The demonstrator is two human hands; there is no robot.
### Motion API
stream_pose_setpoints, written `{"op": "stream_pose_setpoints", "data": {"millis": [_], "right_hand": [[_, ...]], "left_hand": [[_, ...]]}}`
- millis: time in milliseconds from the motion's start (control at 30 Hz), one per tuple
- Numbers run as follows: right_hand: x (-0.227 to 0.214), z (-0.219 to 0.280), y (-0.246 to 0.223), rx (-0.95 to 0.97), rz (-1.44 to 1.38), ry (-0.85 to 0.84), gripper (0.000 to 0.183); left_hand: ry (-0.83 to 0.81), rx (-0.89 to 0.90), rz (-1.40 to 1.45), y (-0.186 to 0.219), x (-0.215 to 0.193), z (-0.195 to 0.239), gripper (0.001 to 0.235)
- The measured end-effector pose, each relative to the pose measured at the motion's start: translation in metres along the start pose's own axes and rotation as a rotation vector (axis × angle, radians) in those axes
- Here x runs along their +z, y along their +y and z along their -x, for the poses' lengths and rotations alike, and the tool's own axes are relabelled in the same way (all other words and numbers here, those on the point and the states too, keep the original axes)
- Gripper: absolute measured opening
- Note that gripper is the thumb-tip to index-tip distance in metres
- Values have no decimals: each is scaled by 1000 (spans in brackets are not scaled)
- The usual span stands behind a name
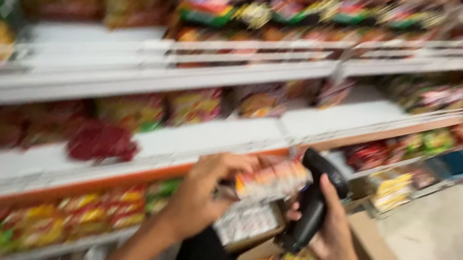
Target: The person sits on the floor and restocks instant noodle packets onto shelves. They use a barcode scanner to scan the packets and a cloth to wipe them before placing them on the shelf.
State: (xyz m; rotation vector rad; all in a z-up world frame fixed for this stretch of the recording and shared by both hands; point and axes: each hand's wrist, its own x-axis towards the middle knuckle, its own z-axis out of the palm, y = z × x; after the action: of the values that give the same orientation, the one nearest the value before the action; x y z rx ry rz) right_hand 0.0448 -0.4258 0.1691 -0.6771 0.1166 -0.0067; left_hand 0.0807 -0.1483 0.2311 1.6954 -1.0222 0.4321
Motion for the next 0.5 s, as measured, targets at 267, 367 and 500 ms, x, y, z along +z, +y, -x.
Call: {"op": "stream_pose_setpoints", "data": {"millis": [267, 367, 500], "right_hand": [[-7, 8, -45, -126, -22, 35, 47], [10, 5, -61, -260, -51, 17, 47], [26, -16, -97, -380, -81, 21, 34]], "left_hand": [[-216, 548, -394, 8, 52, -84, 44], [-239, 608, -461, 9, 63, -109, 48], [-155, 583, -548, 21, 75, -142, 59]]}}
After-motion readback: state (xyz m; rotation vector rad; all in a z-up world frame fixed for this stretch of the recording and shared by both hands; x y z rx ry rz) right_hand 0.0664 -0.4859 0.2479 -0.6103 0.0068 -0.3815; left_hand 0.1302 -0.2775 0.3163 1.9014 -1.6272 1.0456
